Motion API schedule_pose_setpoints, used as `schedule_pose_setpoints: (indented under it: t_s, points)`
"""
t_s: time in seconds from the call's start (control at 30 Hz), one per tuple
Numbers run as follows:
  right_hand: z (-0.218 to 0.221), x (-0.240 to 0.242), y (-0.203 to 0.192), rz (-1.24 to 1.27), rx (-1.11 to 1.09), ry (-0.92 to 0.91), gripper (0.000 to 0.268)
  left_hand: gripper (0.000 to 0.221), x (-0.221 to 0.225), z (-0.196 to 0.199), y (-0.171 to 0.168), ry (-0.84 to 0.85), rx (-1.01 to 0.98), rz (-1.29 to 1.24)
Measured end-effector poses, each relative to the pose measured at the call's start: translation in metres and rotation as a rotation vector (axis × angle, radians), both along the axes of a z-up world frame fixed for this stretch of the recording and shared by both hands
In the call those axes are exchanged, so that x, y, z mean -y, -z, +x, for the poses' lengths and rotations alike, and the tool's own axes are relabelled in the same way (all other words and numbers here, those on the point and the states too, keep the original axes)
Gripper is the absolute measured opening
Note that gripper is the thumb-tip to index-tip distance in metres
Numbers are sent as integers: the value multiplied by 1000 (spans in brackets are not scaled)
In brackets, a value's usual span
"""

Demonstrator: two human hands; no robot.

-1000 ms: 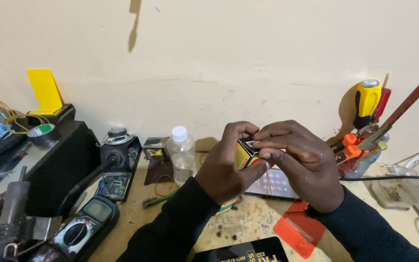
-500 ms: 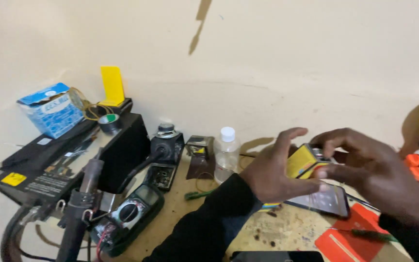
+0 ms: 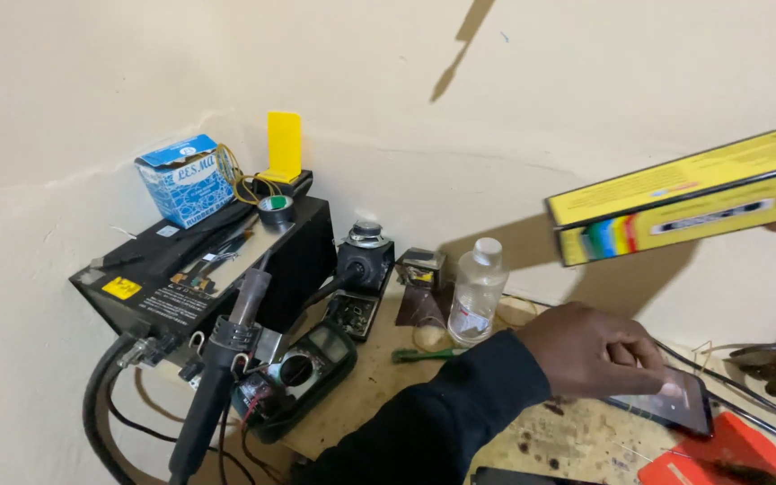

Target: Securing a smartphone screen with multiple rubber bands to allow adhesive to set after a repair.

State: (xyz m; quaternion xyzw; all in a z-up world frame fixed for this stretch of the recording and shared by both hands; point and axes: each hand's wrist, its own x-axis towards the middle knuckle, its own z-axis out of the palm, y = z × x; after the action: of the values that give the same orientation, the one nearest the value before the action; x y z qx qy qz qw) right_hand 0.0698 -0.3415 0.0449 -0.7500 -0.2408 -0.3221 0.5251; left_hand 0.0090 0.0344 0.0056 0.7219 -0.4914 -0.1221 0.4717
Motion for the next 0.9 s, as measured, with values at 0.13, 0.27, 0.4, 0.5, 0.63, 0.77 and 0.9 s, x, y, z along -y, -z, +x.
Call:
schedule_pose_setpoints:
  t_s: [0.13, 0.27, 0.4, 0.5, 0.63, 0.77, 0.9]
  points:
    - [-120, -234, -78, 115, 3, 34, 58, 71, 13, -8, -2, -89, 334, 240]
    - [-140, -321, -104, -135, -155, 97, 44, 33, -4, -12, -7, 7, 388, 162]
    - [-101, -358, -86, -545, -61, 93, 42, 31, -1, -16, -8, -28, 372, 85]
    - [-63, -379, -74, -602, -118, 134, 42, 29, -2, -13, -10, -59, 362, 30]
    - [4, -387, -36, -745, -148, 256, 31, 27, -2, -11, -7, -101, 333, -47]
    - [4, -380, -38, -788, -135, 301, 29, 25, -4, -9, -6, -148, 310, -123]
    - [-34, -351, -60, -677, -21, 279, 24, 24, -4, -13, -5, -188, 277, -196]
